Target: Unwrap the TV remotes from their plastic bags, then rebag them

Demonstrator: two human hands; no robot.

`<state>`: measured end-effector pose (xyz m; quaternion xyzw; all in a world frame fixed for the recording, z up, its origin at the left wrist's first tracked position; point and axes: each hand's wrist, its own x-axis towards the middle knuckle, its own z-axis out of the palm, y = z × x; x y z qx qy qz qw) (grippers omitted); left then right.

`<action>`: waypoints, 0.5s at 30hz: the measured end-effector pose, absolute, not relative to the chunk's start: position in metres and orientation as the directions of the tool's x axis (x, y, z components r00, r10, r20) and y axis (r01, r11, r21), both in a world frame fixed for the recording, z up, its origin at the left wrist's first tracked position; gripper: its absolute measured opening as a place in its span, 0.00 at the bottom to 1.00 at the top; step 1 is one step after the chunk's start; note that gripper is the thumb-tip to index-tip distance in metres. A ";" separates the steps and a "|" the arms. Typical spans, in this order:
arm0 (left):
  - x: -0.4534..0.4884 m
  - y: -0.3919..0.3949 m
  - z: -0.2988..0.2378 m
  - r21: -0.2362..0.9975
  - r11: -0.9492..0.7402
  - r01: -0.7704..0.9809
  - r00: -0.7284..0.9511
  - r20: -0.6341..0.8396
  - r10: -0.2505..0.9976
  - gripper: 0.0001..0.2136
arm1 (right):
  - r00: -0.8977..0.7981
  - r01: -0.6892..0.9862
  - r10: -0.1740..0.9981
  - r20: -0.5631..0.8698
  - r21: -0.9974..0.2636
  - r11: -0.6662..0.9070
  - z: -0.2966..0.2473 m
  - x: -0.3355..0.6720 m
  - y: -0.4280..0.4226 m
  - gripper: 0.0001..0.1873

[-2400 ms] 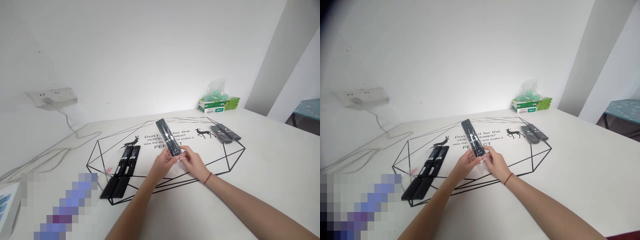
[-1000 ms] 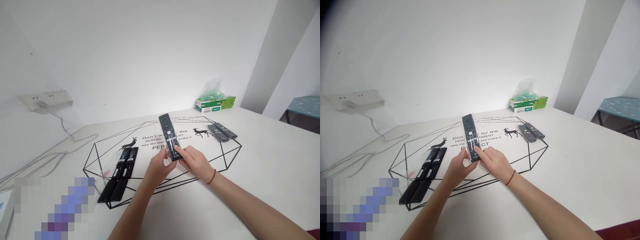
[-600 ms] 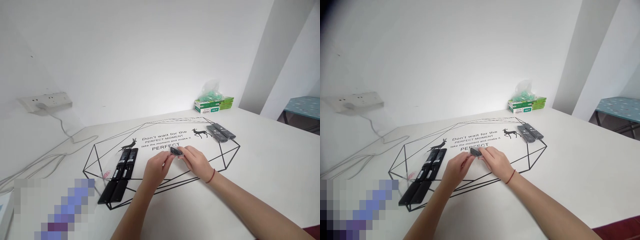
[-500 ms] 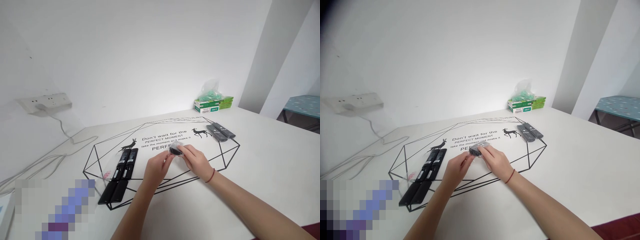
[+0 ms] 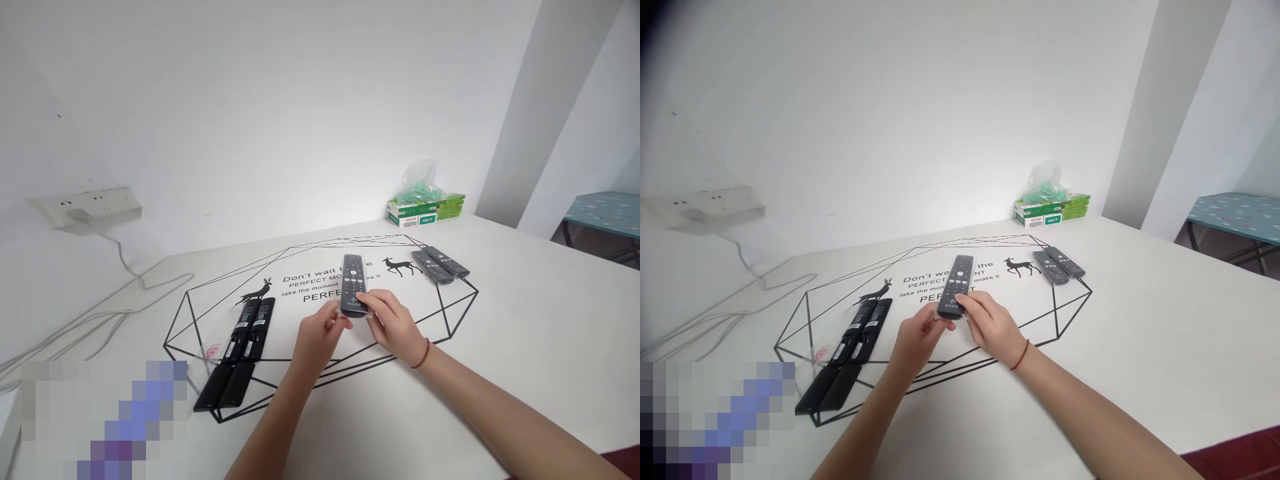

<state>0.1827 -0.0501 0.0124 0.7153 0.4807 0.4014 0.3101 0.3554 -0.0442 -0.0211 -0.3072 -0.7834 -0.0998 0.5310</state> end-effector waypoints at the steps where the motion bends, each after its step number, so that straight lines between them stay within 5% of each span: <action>1: 0.184 -0.050 0.012 0.890 -0.273 0.366 0.198 0.212 0.957 0.08 | -0.257 0.579 0.368 0.894 -0.162 0.799 -0.022 0.355 -0.045 0.29; 8: 0.184 -0.048 0.018 0.988 0.106 -0.109 0.184 -0.084 0.979 0.20 | -0.337 0.518 0.347 0.875 -0.135 0.845 -0.025 0.351 -0.046 0.29; 12: 0.183 -0.050 0.024 0.969 0.128 -0.212 0.231 -0.077 0.970 0.25 | -0.355 0.515 0.354 0.865 -0.135 0.846 -0.020 0.353 -0.043 0.26; 15: 0.184 -0.050 0.023 0.970 0.102 -0.221 0.186 -0.061 0.981 0.25 | -0.323 0.508 0.459 0.827 -0.258 0.822 -0.018 0.355 -0.040 0.22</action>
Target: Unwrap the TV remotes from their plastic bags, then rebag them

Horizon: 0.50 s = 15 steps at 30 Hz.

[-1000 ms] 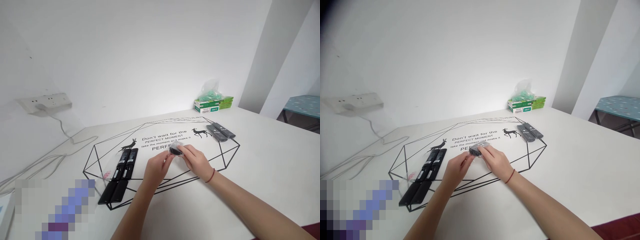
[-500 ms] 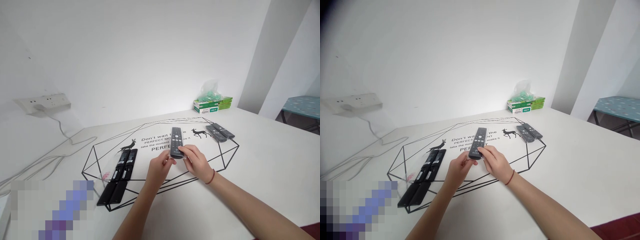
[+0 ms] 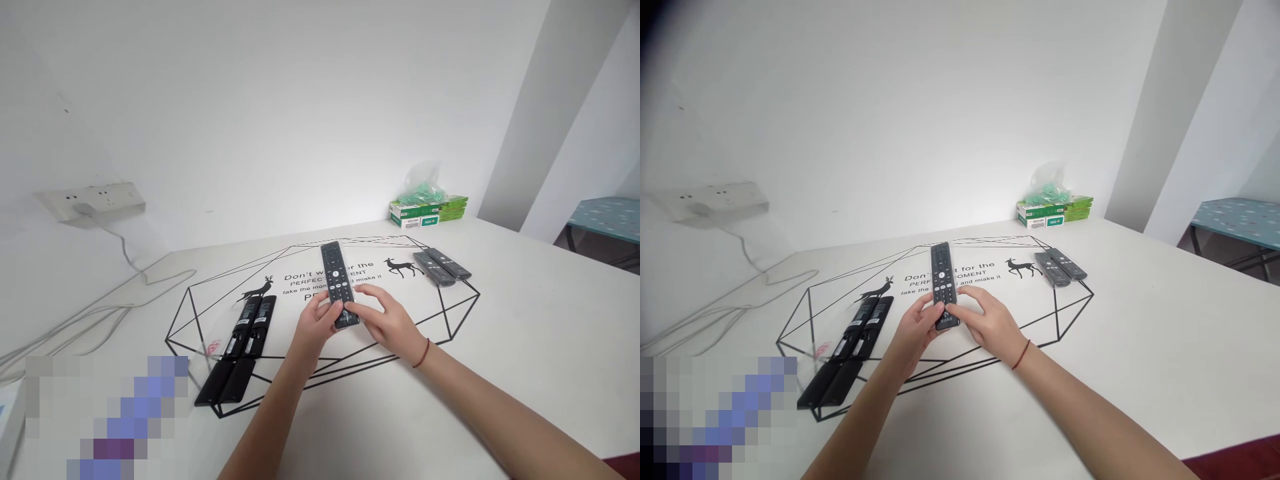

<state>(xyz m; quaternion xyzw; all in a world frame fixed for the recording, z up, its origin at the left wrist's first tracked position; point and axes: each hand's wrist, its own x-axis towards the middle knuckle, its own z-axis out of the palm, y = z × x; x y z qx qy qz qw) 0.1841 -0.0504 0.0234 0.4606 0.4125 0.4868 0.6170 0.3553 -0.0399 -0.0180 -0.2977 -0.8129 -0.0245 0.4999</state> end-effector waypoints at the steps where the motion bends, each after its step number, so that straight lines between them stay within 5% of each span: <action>1: 0.184 -0.050 0.022 0.971 0.097 -0.220 0.167 -0.061 0.984 0.25 | -0.293 0.483 0.532 0.794 -0.357 0.799 -0.019 0.355 -0.039 0.21; 6: 0.182 -0.043 0.013 0.978 0.074 -0.195 0.143 -0.046 0.989 0.23 | -0.226 0.178 0.933 0.281 -0.929 0.324 -0.021 0.350 -0.036 0.19; 9: 0.181 -0.040 0.007 0.984 0.069 -0.165 0.191 -0.037 0.981 0.23 | -0.325 -0.003 0.941 0.097 -0.995 0.101 -0.018 0.345 -0.037 0.17; 15: 0.183 -0.038 -0.003 0.997 -0.006 -0.078 0.233 0.024 0.972 0.26 | -0.257 -0.005 0.956 0.144 -0.989 0.148 -0.021 0.340 -0.039 0.19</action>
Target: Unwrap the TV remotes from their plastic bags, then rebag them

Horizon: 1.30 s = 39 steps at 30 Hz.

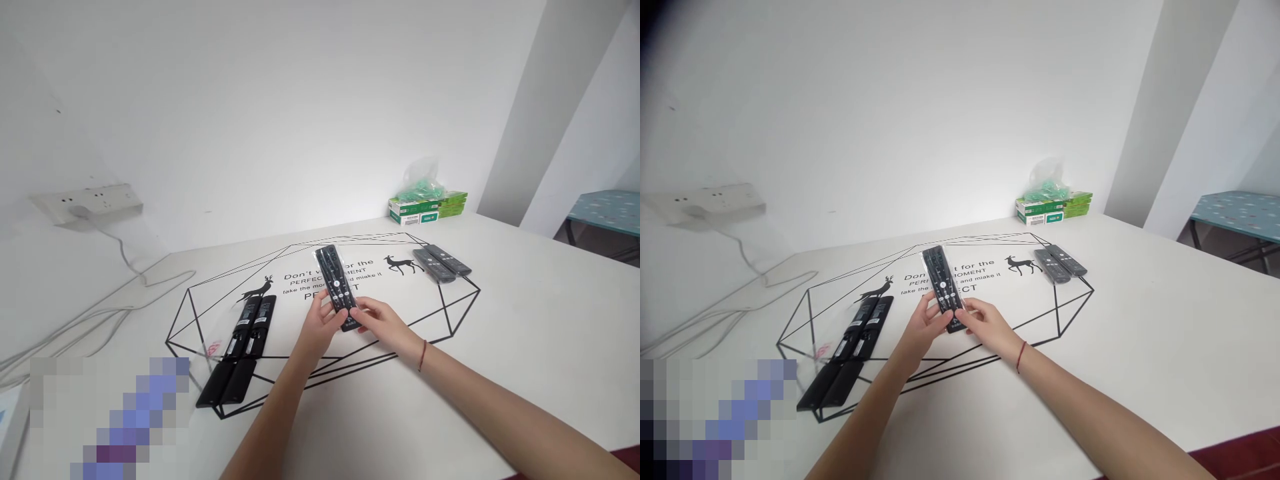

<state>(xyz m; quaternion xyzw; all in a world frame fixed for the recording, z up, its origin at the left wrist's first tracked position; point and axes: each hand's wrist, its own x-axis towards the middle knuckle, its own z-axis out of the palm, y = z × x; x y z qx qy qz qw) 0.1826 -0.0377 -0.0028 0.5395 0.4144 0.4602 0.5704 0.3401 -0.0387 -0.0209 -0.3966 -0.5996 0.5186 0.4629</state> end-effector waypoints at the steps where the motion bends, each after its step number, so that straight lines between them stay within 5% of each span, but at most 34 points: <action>1: 0.183 -0.037 -0.004 0.997 -0.021 -0.071 0.229 0.037 0.973 0.27 | -0.247 -0.006 0.957 0.153 -0.988 0.156 -0.023 0.340 -0.038 0.20; 8: 0.182 -0.025 -0.017 0.993 0.026 -0.113 0.227 0.000 0.974 0.29 | -0.179 0.071 0.957 0.226 -0.968 0.242 -0.034 0.340 -0.031 0.21; 14: 0.185 -0.024 -0.023 0.998 -0.004 -0.063 0.177 0.015 0.984 0.31 | -0.148 0.354 0.905 0.399 -0.833 0.425 -0.033 0.340 -0.034 0.17; 21: 0.188 -0.023 -0.030 0.998 -0.009 -0.066 0.128 0.017 0.992 0.32 | -0.215 0.511 0.878 0.428 -0.717 0.475 -0.032 0.338 -0.040 0.35; 30: 0.191 -0.027 -0.027 0.999 0.040 0.004 0.085 -0.040 0.996 0.31 | -0.067 0.648 0.902 0.427 -0.669 0.365 -0.029 0.357 -0.022 0.22; 34: 0.186 -0.025 -0.025 0.995 0.001 0.096 0.055 -0.006 0.998 0.31 | 0.135 0.811 0.922 0.364 -0.575 0.109 -0.025 0.391 0.001 0.18; 39: 0.174 -0.017 -0.026 0.985 -0.022 0.173 0.003 0.022 1.000 0.29 | 0.366 0.824 0.879 0.305 -0.545 -0.154 -0.028 0.434 0.019 0.16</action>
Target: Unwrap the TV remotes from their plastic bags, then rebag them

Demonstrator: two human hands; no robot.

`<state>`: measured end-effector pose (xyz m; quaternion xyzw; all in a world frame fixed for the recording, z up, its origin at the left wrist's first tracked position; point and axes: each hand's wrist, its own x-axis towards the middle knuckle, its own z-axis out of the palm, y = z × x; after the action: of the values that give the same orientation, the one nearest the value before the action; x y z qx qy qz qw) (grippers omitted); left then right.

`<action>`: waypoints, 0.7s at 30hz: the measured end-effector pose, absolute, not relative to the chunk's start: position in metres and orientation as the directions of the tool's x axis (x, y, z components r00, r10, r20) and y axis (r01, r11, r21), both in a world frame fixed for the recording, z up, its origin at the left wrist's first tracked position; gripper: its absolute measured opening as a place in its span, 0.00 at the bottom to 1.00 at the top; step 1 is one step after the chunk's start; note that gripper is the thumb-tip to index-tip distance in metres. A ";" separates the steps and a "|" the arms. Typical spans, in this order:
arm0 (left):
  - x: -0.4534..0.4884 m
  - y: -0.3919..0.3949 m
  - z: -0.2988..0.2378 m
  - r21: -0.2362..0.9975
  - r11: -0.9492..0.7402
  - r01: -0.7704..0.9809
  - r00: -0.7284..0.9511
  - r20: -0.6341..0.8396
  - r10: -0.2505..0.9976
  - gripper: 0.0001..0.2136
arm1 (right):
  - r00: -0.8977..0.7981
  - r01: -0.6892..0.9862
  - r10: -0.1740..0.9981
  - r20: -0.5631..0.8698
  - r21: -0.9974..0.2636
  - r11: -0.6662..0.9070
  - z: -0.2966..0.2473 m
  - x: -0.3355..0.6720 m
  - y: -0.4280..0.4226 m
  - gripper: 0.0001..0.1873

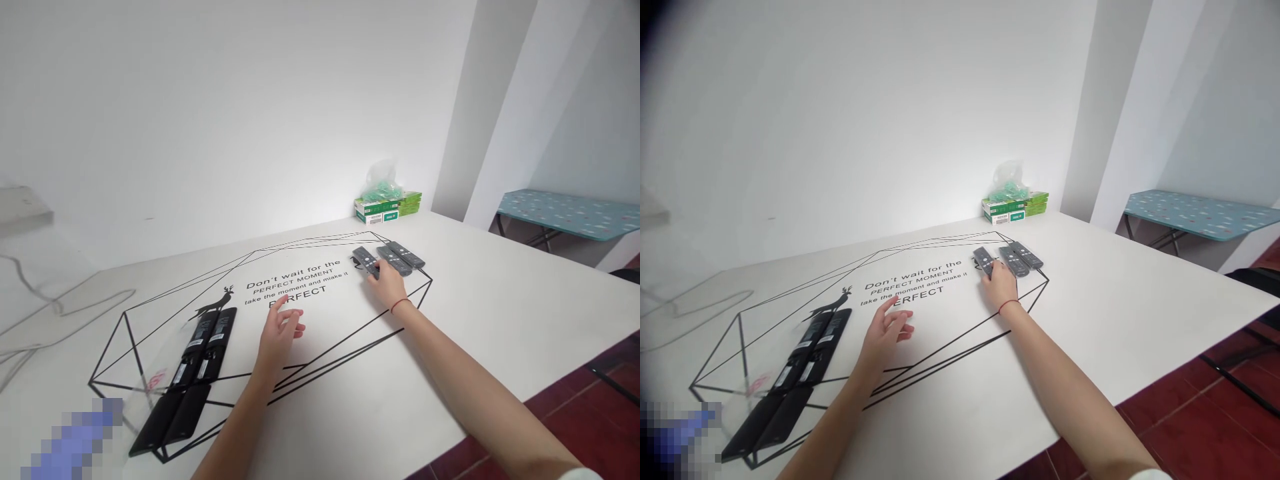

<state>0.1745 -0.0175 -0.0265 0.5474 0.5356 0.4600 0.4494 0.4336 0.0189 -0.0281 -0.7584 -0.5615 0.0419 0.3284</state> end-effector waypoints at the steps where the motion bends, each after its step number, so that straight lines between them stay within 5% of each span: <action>1: 0.173 -0.016 -0.027 0.983 -0.023 0.184 -0.007 0.025 1.000 0.28 | 0.394 0.822 0.870 0.296 -0.538 -0.188 -0.030 0.438 0.021 0.16; 13: 0.170 -0.014 -0.032 0.951 -0.068 0.302 0.002 0.071 0.997 0.27 | 0.414 0.871 0.869 0.270 -0.396 -0.292 -0.037 0.435 0.023 0.17; 21: 0.170 -0.012 -0.034 0.939 -0.072 0.337 0.057 0.055 0.997 0.26 | 0.256 0.941 0.927 0.273 -0.291 -0.175 -0.036 0.418 0.012 0.21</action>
<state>0.1698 -0.0116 -0.0344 0.6060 0.5502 0.4105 0.4018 0.4180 0.0121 -0.0363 -0.7662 -0.6095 -0.0166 0.2028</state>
